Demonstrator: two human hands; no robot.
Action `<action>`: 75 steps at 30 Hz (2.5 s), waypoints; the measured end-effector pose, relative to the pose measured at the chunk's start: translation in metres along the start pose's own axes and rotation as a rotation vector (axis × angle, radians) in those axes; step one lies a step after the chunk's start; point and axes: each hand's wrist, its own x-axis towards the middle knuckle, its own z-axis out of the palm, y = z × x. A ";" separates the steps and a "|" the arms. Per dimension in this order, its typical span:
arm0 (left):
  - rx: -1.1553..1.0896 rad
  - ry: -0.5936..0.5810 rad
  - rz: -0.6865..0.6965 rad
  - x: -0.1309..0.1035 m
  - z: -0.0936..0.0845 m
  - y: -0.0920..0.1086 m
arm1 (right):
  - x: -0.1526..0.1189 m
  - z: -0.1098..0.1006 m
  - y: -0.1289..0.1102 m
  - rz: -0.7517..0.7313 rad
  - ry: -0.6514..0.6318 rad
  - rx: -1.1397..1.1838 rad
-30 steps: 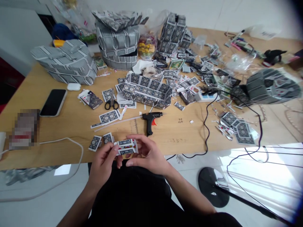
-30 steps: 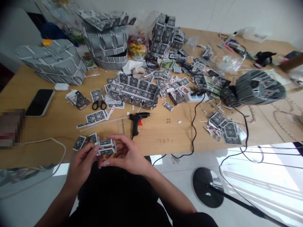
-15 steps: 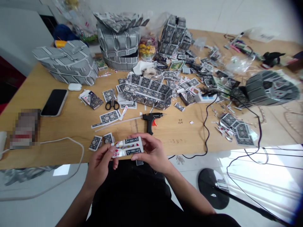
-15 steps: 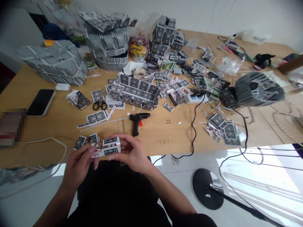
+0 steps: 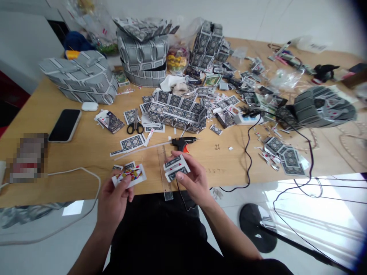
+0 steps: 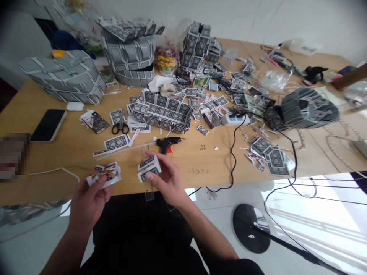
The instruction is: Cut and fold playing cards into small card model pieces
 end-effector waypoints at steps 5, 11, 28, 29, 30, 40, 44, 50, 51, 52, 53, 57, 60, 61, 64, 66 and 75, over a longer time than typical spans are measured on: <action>0.229 0.057 0.268 -0.003 -0.004 0.002 | -0.003 0.010 0.009 0.194 -0.181 0.026; 0.477 0.092 0.475 -0.009 0.000 -0.001 | -0.005 0.023 0.016 0.319 -0.230 -0.008; 0.896 -0.158 0.884 -0.001 0.000 0.013 | -0.003 0.017 0.006 0.118 -0.234 -0.459; 0.897 -0.184 0.890 0.000 0.000 0.015 | -0.003 0.016 0.006 0.115 -0.232 -0.467; 0.896 -0.205 0.899 0.000 0.000 0.017 | -0.002 0.016 0.005 0.118 -0.232 -0.465; 0.913 -0.237 0.869 0.002 -0.003 0.022 | -0.005 0.011 0.001 0.123 -0.241 -0.412; 0.911 -0.282 0.860 0.003 -0.003 0.025 | -0.004 0.011 0.001 0.120 -0.241 -0.432; 0.896 -0.307 0.842 0.004 -0.009 0.026 | -0.004 0.012 0.003 0.204 -0.231 -0.294; 0.900 -0.306 0.838 0.004 -0.010 0.026 | -0.004 0.012 0.003 0.219 -0.224 -0.274; 0.905 -0.304 0.835 0.004 -0.011 0.026 | -0.005 0.012 0.004 0.229 -0.215 -0.266; 0.912 -0.304 0.834 0.004 -0.011 0.026 | -0.005 0.013 0.004 0.235 -0.207 -0.267; 0.915 -0.291 0.834 0.003 -0.008 0.026 | -0.004 0.015 0.005 0.213 -0.199 -0.309; 0.905 -0.283 0.802 -0.001 -0.004 0.024 | -0.004 0.016 0.003 0.189 -0.215 -0.347; 0.901 -0.280 0.782 -0.002 -0.003 0.022 | -0.004 0.016 0.003 0.190 -0.216 -0.347; 0.880 -0.266 0.705 -0.005 0.000 0.016 | -0.005 0.017 0.005 0.227 -0.180 -0.308; 0.874 -0.272 0.670 -0.007 0.001 0.011 | -0.006 0.019 0.010 0.258 -0.128 -0.275; 0.895 -0.320 0.794 -0.012 0.004 0.007 | -0.009 0.025 0.017 0.201 0.035 -0.293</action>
